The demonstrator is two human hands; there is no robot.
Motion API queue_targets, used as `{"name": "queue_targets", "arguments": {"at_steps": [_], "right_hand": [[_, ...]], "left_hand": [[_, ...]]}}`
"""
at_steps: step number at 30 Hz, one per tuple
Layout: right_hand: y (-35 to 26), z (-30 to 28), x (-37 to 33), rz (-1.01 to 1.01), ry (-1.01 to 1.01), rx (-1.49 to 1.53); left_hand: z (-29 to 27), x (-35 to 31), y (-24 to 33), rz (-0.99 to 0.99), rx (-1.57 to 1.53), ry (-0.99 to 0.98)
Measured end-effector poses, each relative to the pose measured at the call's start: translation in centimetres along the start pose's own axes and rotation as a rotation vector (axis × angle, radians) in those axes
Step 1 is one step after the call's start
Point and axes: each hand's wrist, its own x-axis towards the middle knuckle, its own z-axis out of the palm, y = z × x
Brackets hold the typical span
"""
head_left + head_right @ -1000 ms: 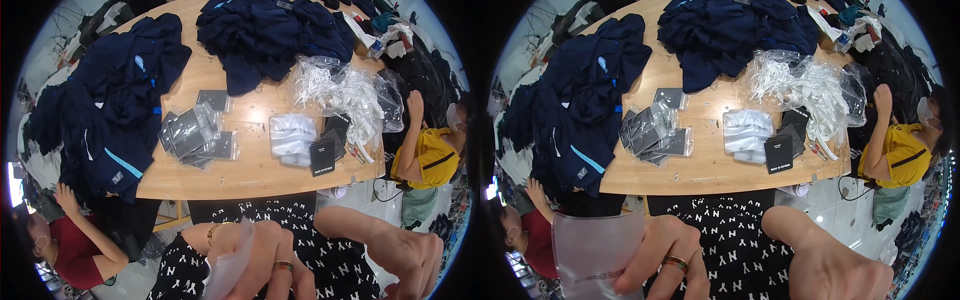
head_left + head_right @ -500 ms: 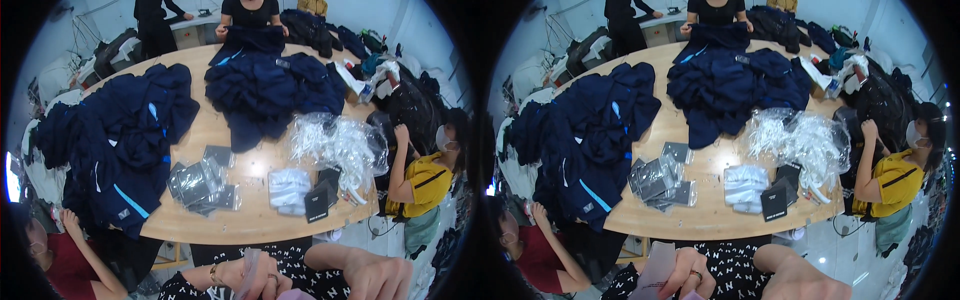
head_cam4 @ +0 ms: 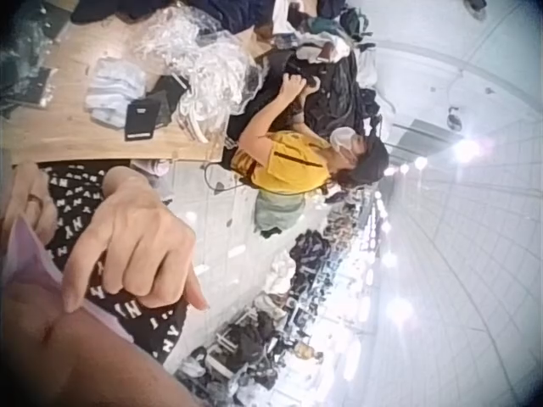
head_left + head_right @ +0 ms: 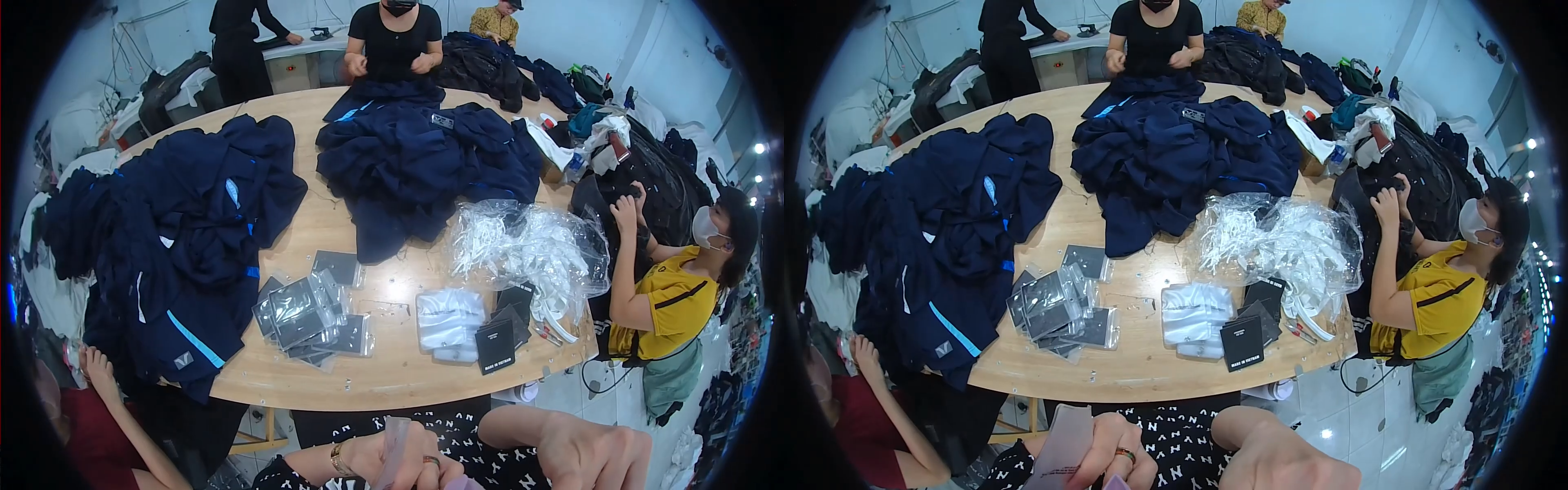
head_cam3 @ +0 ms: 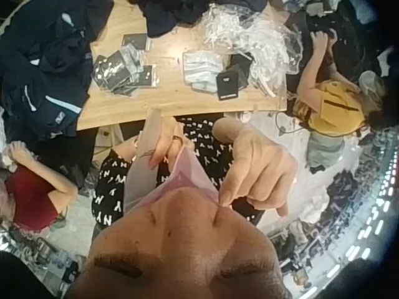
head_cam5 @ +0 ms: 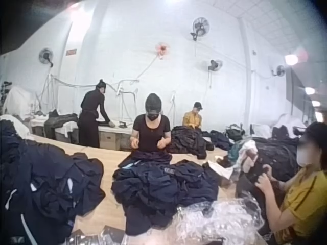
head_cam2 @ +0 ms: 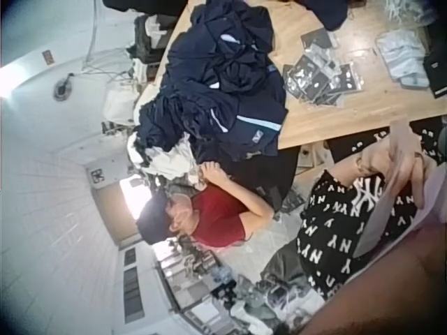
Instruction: Packaging small black labels into individual clear plastic bags.
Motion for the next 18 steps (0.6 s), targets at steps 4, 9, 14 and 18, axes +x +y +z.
{"name": "queue_targets", "arguments": {"at_steps": [4,9,14,18], "right_hand": [[-0.5,0.0,-0.1,0.096,-0.049,0.038],[-0.2,0.4,-0.4,0.030,-0.014,0.004],[-0.2,-0.2,-0.6,0.089,-0.071,-0.009],[0.3,-0.2,-0.5,-0.001,0.001,-0.013]], "left_hand": [[0.0,0.0,0.1,-0.008,0.002,-0.022],[1.0,1.0,0.4,0.104,-0.005,-0.004],[1.3,1.7,0.6,0.182,0.029,-0.024],[0.9,1.8,0.4,0.202,0.013,-0.013]]}}
